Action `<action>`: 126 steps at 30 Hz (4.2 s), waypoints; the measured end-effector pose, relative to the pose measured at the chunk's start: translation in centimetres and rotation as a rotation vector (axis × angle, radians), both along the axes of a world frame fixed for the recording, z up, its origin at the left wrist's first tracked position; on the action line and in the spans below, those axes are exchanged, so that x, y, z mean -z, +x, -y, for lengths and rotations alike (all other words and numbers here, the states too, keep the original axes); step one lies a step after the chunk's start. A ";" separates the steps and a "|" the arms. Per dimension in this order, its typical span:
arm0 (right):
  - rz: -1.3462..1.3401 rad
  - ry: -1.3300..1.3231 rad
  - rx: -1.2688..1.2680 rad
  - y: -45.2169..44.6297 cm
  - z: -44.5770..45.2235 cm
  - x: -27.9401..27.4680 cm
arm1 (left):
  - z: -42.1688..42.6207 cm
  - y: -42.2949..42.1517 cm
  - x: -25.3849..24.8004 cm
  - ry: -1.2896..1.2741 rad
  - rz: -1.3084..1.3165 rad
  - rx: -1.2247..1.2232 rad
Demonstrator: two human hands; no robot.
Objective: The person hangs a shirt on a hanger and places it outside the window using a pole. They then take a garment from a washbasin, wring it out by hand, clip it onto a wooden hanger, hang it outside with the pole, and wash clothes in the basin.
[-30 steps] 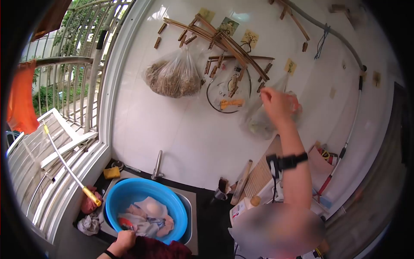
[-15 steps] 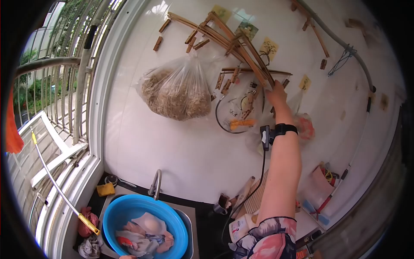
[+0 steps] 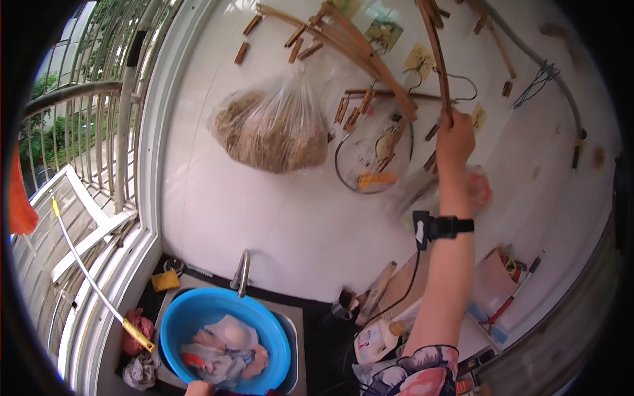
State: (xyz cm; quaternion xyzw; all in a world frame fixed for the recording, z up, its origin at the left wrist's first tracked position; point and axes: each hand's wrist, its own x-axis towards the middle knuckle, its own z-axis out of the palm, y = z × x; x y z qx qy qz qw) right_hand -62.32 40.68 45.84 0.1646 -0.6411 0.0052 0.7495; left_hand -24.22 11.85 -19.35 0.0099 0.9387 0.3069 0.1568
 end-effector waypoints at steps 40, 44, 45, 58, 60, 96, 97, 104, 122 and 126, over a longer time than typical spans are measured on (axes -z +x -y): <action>1.204 -0.411 -0.861 32.5 -3.6 47.5 | -7.3 10.8 -18.2 1.441 0.285 -0.032; 1.521 -0.555 -1.022 31.5 -5.7 49.6 | -6.2 11.2 -17.2 1.361 0.186 -0.165; 1.497 -0.590 -1.054 32.4 -5.3 49.3 | -6.1 11.5 -17.1 1.331 0.165 -0.148; 1.382 -0.021 -1.014 44.5 -1.3 44.7 | -8.8 13.8 -14.9 1.403 0.174 -0.177; 1.170 0.296 -1.100 43.2 -0.2 46.5 | -9.0 13.8 -14.9 1.380 0.187 -0.187; 1.645 -0.625 -1.024 33.5 -5.7 54.8 | -9.8 12.1 -10.6 1.368 0.330 -0.261; 1.648 -0.733 -1.055 33.3 -5.7 54.9 | -9.8 11.5 -10.6 1.383 0.337 -0.307; 1.732 -0.885 -1.111 32.9 -6.2 57.2 | -9.6 10.7 -9.0 1.414 0.315 -0.350; 1.323 -0.479 -0.909 35.1 -7.5 64.2 | -12.9 11.8 -6.0 1.380 0.360 -0.417; 1.334 -0.341 -0.818 35.2 -7.4 64.5 | -13.2 12.2 -5.6 1.374 0.381 -0.416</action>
